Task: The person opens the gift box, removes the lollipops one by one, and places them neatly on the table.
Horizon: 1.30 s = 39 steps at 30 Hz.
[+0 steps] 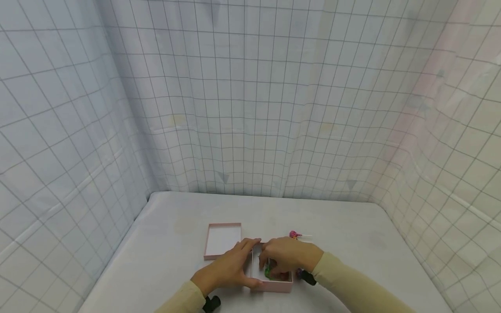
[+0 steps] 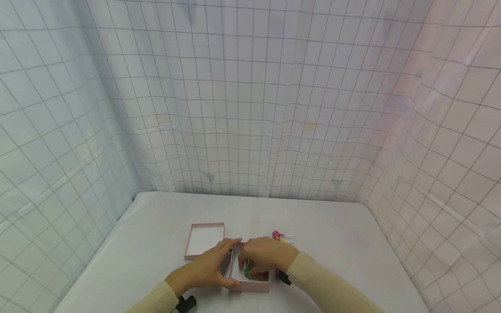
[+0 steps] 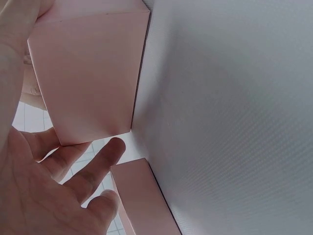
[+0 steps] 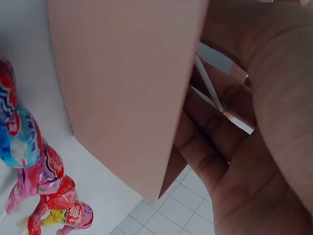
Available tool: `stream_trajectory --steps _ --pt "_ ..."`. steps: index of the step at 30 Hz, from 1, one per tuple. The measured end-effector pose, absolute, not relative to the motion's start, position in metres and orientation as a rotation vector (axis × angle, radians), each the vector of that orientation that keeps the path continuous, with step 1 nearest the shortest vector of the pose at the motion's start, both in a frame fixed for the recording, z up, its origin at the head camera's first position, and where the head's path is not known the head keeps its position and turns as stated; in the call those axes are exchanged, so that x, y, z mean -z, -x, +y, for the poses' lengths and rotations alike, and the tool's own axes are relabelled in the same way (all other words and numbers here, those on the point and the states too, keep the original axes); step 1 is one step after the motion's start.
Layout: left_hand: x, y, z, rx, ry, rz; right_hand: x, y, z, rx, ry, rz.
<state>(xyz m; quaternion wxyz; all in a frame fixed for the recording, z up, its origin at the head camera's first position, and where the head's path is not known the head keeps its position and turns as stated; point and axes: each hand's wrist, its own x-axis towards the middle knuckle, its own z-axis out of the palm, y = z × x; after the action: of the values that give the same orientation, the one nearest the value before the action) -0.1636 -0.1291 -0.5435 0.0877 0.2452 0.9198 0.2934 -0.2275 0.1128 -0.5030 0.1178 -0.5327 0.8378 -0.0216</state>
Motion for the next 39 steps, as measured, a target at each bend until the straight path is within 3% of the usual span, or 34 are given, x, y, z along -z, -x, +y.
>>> stream_trajectory --steps 22,39 --pt "0.544 0.169 -0.131 -0.865 -0.746 2.749 0.512 0.236 0.117 0.393 1.520 2.397" --pt "0.541 0.164 -0.128 -0.840 -0.716 2.753 0.506 0.237 0.148 0.607 1.550 2.512"
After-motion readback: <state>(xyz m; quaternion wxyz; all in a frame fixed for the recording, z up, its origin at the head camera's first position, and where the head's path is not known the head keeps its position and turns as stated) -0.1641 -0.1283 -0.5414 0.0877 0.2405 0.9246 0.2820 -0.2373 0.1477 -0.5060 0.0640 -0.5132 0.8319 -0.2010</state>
